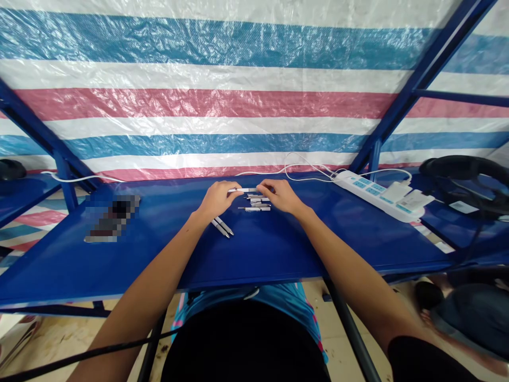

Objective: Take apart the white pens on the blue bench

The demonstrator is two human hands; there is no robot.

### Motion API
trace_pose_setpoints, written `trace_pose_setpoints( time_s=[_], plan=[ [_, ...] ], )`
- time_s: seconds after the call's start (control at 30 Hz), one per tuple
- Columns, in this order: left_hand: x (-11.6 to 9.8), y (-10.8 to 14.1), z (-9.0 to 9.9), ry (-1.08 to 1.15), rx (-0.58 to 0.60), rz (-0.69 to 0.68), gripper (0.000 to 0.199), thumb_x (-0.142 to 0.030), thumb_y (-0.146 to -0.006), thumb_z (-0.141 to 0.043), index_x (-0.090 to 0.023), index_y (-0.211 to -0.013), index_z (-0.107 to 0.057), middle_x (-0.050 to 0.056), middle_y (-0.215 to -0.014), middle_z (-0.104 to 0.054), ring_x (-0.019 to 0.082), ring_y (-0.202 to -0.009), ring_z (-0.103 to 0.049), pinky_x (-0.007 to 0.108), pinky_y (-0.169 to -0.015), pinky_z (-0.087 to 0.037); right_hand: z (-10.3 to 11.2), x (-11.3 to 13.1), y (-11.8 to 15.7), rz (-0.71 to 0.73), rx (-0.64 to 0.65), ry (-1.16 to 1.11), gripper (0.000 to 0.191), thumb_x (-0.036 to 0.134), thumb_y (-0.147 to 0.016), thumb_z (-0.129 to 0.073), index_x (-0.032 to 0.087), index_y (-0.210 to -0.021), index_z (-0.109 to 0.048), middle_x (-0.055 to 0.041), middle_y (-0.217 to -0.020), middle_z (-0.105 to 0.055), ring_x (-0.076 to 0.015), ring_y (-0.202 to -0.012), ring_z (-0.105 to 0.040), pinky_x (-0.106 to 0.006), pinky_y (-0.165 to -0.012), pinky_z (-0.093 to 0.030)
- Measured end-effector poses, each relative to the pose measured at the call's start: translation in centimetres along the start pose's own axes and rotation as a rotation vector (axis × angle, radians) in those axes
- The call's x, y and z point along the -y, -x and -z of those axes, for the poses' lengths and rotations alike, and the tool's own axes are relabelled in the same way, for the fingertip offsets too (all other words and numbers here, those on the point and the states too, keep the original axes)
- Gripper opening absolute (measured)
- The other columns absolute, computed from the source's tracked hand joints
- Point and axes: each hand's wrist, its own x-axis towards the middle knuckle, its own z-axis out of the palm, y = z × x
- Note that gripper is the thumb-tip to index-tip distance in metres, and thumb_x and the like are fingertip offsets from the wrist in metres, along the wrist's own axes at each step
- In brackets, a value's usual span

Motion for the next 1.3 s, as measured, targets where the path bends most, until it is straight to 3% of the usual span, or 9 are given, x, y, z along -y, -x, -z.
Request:
trace_pose_setpoints(
  time_s=[0.1, 0.27, 0.47, 0.87, 1.07, 1.17, 1.3],
  plan=[
    [0.0, 0.0, 0.0, 0.001, -0.002, -0.015, 0.024, -0.036, -0.101, -0.058, -0.022, -0.097, -0.077, 0.004, -0.091, -0.079, 0.021, -0.081, -0.071, 0.03, -0.076, -0.049, -0.2, -0.1, 0.0, 0.003, 0.016, 0.008, 0.045, 0.049, -0.102, -0.05, 0.018, -0.078, -0.071, -0.0033, -0.068, -0.068, -0.0158, -0.062, -0.057, -0.029, -0.065, -0.042],
    [0.3, 0.2, 0.0, -0.042, 0.019, -0.009, 0.028, -0.038, -0.103, -0.055, -0.023, -0.099, -0.077, 0.004, -0.091, -0.08, 0.022, -0.083, -0.071, 0.032, -0.079, -0.05, -1.0, -0.3, 0.0, -0.01, -0.039, -0.088, 0.03, 0.044, -0.095, -0.059, 0.019, -0.083, -0.069, -0.0041, -0.077, -0.072, -0.017, -0.065, -0.059, -0.028, -0.063, -0.044],
    [0.2, 0.7, 0.7, -0.119, 0.033, -0.058, 0.03, -0.038, -0.105, -0.052, -0.023, -0.105, -0.078, 0.005, -0.09, -0.079, 0.023, -0.086, -0.071, 0.035, -0.084, -0.05, -0.4, 0.1, 0.5, 0.049, 0.008, -0.073, 0.023, 0.043, -0.093, -0.063, 0.021, -0.088, -0.068, -0.0045, -0.078, -0.072, -0.0175, -0.065, -0.06, -0.028, -0.062, -0.046],
    [-1.0, 3.1, -0.5, -0.04, -0.13, -0.207, 0.033, -0.041, -0.106, -0.051, -0.021, -0.107, -0.077, 0.008, -0.095, -0.08, 0.022, -0.085, -0.069, 0.036, -0.084, -0.05, 0.5, 0.3, 3.1, 0.031, -0.007, -0.047, 0.06, 0.069, -0.1, -0.042, 0.019, -0.081, -0.067, -0.0041, -0.072, -0.067, -0.0168, -0.063, -0.056, -0.028, -0.062, -0.043],
    [-1.3, 3.2, -1.1, 0.007, -0.085, -0.158, 0.027, -0.039, -0.102, -0.058, -0.023, -0.106, -0.079, 0.008, -0.092, -0.08, 0.024, -0.086, -0.069, 0.037, -0.083, -0.052, 0.3, 0.6, 3.0, -0.003, 0.095, -0.065, 0.069, 0.073, -0.1, -0.034, 0.019, -0.07, -0.065, -0.0001, -0.056, -0.055, -0.0144, -0.053, -0.047, -0.028, -0.058, -0.038],
    [-1.6, 3.2, -1.2, 0.029, -0.11, -0.109, 0.025, -0.038, -0.101, -0.06, -0.023, -0.102, -0.08, 0.008, -0.093, -0.08, 0.023, -0.085, -0.069, 0.037, -0.084, -0.054, 0.2, 0.3, 2.9, -0.026, 0.016, -0.063, 0.064, 0.068, -0.101, -0.038, 0.019, -0.07, -0.064, -0.0005, -0.059, -0.057, -0.0147, -0.054, -0.047, -0.028, -0.059, -0.038],
    [-1.5, 3.1, -0.9, 0.042, -0.22, 0.007, 0.025, -0.038, -0.099, -0.06, -0.022, -0.097, -0.078, 0.007, -0.091, -0.08, 0.023, -0.082, -0.068, 0.035, -0.08, -0.055, 0.5, -0.6, 2.6, -0.09, -0.13, -0.037, 0.037, 0.05, -0.097, -0.054, 0.02, -0.078, -0.065, -0.0011, -0.066, -0.06, -0.0164, -0.061, -0.052, -0.029, -0.062, -0.041]
  ],
)
